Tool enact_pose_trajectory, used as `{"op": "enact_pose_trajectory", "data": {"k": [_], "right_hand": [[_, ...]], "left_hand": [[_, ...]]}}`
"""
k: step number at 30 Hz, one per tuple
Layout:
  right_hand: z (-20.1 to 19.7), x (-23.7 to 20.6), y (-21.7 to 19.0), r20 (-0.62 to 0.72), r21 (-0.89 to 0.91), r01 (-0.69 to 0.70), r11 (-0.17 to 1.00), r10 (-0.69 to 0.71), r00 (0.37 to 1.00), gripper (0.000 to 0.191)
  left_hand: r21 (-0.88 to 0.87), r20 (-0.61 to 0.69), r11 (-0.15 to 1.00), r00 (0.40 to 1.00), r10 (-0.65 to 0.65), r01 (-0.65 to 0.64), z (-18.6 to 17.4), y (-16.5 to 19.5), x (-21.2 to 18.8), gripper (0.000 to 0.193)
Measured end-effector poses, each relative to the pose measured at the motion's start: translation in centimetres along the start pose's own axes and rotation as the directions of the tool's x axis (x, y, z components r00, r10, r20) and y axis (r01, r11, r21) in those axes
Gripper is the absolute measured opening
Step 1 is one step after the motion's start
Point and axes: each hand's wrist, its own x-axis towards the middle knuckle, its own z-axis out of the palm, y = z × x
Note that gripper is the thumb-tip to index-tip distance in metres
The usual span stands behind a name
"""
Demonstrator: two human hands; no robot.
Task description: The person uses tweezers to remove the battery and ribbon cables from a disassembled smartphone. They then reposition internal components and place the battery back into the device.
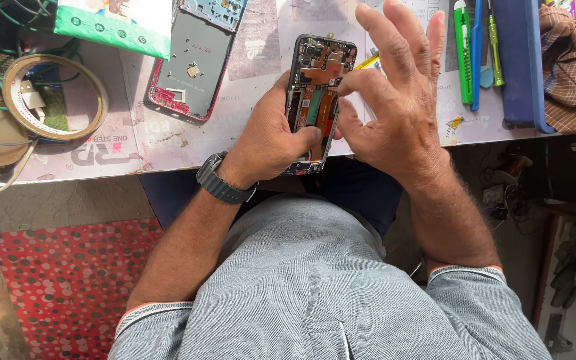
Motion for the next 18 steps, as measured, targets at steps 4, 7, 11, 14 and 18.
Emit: {"op": "enact_pose_trajectory", "data": {"k": [4, 7, 11, 14, 18], "right_hand": [[0.46, 0.07, -0.05, 0.001, 0.05, -0.027, 0.998, 0.027, 1.0, 0.011], [0.27, 0.34, -0.09, 0.018, 0.039, -0.038, 0.999, 0.037, 0.999, 0.009], [0.04, 0.62, -0.04, 0.025, 0.042, -0.031, 0.999, 0.03, 0.999, 0.009], [0.06, 0.67, 0.21, 0.036, 0.031, -0.014, 0.999, 0.013, 0.999, 0.009], [0.07, 0.7, 0.64, 0.045, 0.006, -0.003, 1.0, 0.003, 0.999, 0.011]], "left_hand": [[0.006, -0.051, 0.996, 0.995, -0.086, 0.086, 0.0, -0.15, -0.13, 0.064], [-0.008, -0.022, 1.0, 1.0, -0.015, 0.015, -0.03, -0.36, -0.06, 0.062], [0.048, -0.022, 0.999, 1.0, -0.001, 0.002, -0.1, -0.57, -0.11, 0.06], [0.103, -0.019, 0.994, 0.999, 0.036, -0.034, -0.16, -0.6, -0.15, 0.062], [0.03, -0.013, 1.0, 1.0, -0.004, 0.004, -0.07, -0.46, -0.07, 0.061]]}}
